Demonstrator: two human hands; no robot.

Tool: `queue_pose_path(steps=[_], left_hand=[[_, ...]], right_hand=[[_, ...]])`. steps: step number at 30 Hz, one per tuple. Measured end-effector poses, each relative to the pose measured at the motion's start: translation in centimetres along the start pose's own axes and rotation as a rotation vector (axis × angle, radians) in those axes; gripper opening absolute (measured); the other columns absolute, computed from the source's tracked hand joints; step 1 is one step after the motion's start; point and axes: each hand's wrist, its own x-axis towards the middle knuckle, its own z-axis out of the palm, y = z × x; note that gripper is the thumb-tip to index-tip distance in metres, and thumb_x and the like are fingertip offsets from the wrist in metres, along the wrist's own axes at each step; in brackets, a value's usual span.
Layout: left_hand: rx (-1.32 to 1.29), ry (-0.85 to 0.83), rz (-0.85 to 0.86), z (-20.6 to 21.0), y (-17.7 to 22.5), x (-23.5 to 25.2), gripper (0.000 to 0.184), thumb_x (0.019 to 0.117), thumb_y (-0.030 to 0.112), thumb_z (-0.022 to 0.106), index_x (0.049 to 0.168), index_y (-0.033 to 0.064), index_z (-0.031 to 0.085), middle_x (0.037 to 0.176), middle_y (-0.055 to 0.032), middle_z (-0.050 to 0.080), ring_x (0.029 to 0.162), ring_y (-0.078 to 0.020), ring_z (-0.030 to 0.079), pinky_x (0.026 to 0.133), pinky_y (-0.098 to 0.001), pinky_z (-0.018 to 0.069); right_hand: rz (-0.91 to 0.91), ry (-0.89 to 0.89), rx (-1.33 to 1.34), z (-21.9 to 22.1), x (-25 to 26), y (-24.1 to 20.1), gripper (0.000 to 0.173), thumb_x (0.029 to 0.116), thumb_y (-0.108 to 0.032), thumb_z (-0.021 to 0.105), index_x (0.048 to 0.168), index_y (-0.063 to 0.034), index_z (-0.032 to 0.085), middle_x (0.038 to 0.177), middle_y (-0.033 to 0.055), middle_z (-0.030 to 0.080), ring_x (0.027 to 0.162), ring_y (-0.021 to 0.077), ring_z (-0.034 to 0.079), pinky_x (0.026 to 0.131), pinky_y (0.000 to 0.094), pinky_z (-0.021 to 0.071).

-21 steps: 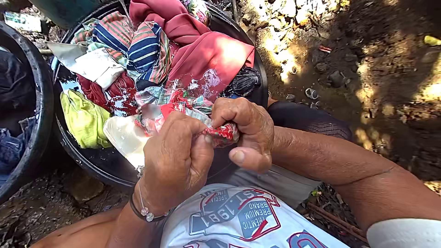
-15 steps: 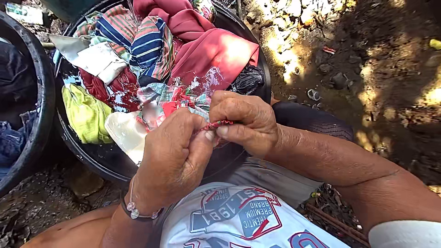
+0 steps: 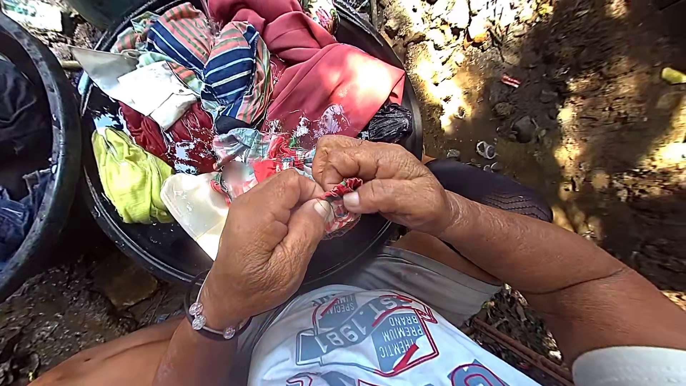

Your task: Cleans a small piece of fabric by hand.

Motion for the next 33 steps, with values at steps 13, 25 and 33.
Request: queue_pose_path(steps=[13, 25, 33], left_hand=[[-0.032, 0.013, 0.057, 0.03, -0.17, -0.12, 0.013, 0.0947, 0.010, 0.061, 0.098, 0.0003, 0.068, 0.085, 0.0031, 0.063, 0.073, 0.0030, 0.058, 0.063, -0.0110, 0.0499], [-0.009, 0.091, 0.051, 0.73, -0.37, -0.14, 0.008, 0.0941, 0.006, 0.060, 0.089, 0.0049, 0.065, 0.074, 0.0070, 0.058, 0.064, 0.0050, 0.054, 0.058, -0.0095, 0.0466], [0.032, 0.082, 0.066, 0.77, -0.45, -0.11, 0.008, 0.0920, 0.006, 0.062, 0.084, 0.0050, 0.064, 0.072, 0.0065, 0.056, 0.062, 0.0055, 0.051, 0.057, -0.0083, 0.0436]], right_hand=[[-0.083, 0.078, -0.182, 0.42, -0.41, -0.22, 0.016, 0.0834, 0.002, 0.046, 0.073, 0.0001, 0.058, 0.081, 0.0044, 0.055, 0.085, 0.0057, 0.054, 0.073, 0.0165, 0.0429], [-0.044, 0.034, -0.086, 0.02, -0.31, -0.37, 0.017, 0.0835, 0.002, 0.046, 0.070, -0.0011, 0.057, 0.079, 0.0034, 0.054, 0.081, 0.0051, 0.054, 0.068, 0.0169, 0.0419], [-0.110, -0.024, -0.272, 0.16, -0.46, -0.31, 0.015, 0.0873, 0.002, 0.048, 0.077, 0.0010, 0.060, 0.084, 0.0064, 0.055, 0.086, 0.0085, 0.054, 0.073, 0.0175, 0.0436]])
